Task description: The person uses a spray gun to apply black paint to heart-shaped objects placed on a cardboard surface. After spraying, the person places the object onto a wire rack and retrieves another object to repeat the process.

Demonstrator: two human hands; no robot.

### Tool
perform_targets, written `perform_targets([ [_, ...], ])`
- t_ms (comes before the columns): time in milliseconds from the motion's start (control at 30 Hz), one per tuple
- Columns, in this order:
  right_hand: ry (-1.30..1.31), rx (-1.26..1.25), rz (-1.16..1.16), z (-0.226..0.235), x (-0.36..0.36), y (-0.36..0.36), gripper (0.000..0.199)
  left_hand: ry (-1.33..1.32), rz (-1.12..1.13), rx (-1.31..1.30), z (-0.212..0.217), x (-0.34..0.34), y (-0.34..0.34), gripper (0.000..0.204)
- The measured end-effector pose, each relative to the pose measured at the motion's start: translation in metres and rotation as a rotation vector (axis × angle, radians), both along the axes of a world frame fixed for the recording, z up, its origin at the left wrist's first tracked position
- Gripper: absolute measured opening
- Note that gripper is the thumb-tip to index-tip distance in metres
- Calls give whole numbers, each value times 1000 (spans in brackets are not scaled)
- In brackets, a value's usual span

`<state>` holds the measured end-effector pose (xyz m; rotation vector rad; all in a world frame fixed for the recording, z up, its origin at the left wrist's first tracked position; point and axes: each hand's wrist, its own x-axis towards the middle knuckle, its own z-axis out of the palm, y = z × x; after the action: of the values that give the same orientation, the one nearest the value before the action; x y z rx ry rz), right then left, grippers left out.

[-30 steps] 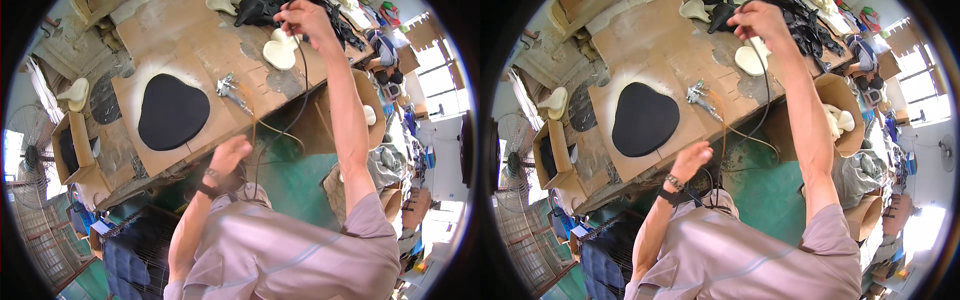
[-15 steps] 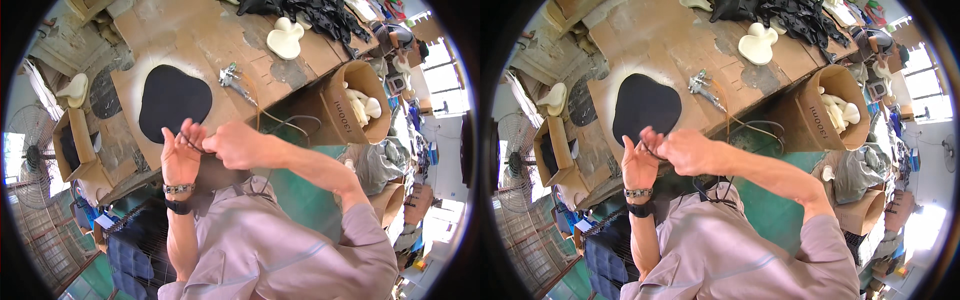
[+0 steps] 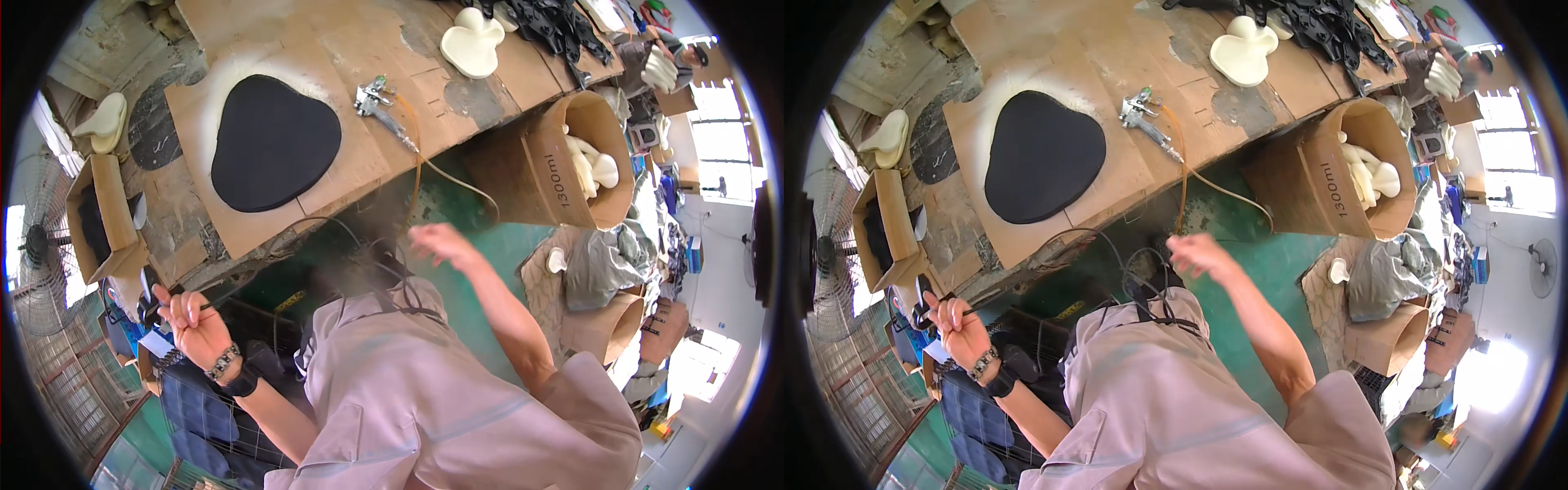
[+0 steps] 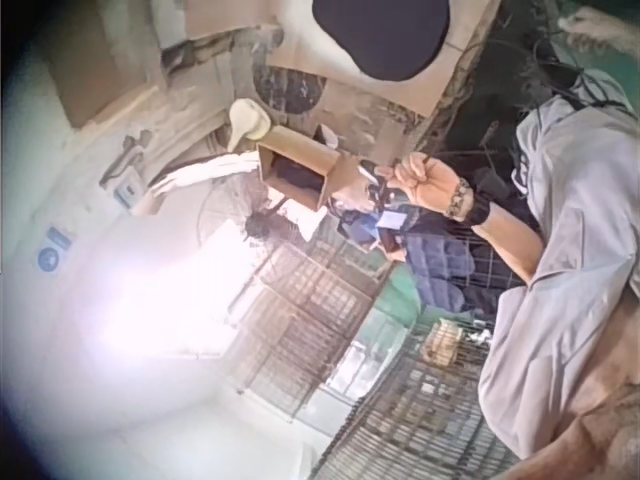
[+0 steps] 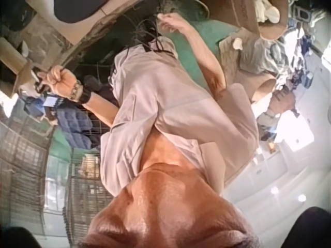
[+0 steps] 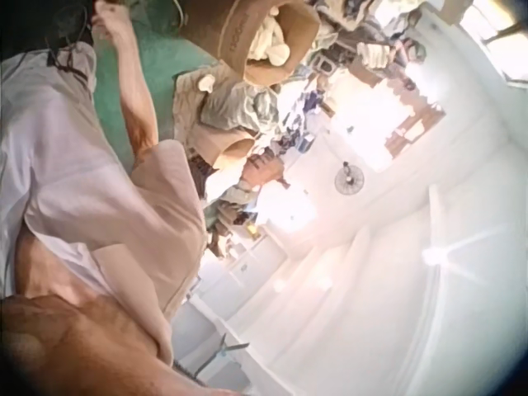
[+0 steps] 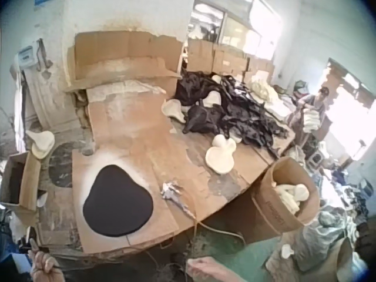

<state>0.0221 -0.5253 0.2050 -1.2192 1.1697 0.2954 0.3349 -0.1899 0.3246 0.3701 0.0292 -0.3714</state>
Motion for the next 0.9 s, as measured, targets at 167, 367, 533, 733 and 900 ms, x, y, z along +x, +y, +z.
perform_targets([
  [167, 100, 67, 133, -59, 10, 52, 31, -9, 63, 34, -4, 11, 28, 40],
  [367, 427, -100, 789, -102, -17, 31, 30, -70, 111, 96, -2, 14, 30, 42],
  [533, 495, -170, 341, -83, -44, -5, 30, -128, 90, 121, 7, 9, 26, 42],
  [733, 500, -212, 513, -95, -40, 50, 49, -127, -2, 80, 7, 2, -11, 39],
  [900, 463, -354, 220, -55, -36, -3, 59, -122, -48, 77, 9, -10, -36, 37],
])
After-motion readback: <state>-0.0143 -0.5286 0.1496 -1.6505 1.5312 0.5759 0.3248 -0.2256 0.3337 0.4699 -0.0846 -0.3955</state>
